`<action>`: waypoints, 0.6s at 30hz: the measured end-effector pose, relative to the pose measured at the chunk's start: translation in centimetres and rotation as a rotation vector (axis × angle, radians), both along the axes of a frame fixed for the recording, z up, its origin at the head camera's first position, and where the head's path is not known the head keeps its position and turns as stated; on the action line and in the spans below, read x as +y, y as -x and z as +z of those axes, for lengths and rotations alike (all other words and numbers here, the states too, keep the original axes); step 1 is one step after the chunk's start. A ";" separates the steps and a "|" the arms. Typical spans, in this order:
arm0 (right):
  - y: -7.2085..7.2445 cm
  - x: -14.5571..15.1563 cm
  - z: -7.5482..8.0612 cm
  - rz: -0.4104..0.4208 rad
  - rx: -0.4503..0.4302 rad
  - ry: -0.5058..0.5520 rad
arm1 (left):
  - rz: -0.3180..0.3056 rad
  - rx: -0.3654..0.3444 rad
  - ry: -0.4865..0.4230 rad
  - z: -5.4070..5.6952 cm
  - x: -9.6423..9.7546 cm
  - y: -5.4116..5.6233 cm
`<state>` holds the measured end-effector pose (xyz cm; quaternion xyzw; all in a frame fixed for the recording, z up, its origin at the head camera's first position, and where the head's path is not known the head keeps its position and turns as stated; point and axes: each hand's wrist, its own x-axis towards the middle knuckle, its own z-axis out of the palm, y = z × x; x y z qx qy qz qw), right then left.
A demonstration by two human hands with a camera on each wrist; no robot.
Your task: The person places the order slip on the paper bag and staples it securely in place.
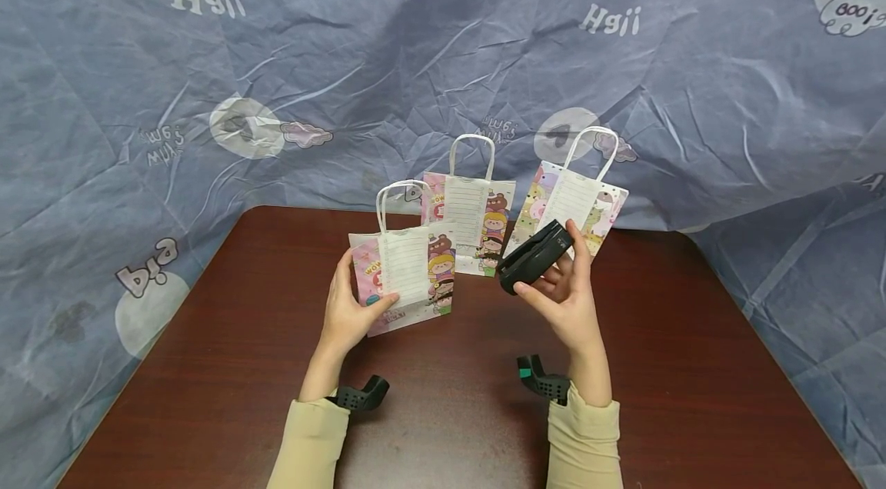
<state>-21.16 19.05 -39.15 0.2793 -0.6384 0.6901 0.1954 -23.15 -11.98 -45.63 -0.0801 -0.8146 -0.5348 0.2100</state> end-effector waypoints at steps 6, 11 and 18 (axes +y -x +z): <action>0.1 0.6 -0.4 -0.010 -0.051 -0.094 | 0.009 -0.018 -0.005 0.0 -0.7 0.0; 0.5 0.9 -1.0 -0.005 -0.090 -0.143 | 0.046 -0.011 -0.006 -0.1 -1.4 0.1; 1.0 0.8 -1.6 -0.001 -0.110 -0.125 | 0.099 -0.016 -0.032 -0.4 -2.2 0.3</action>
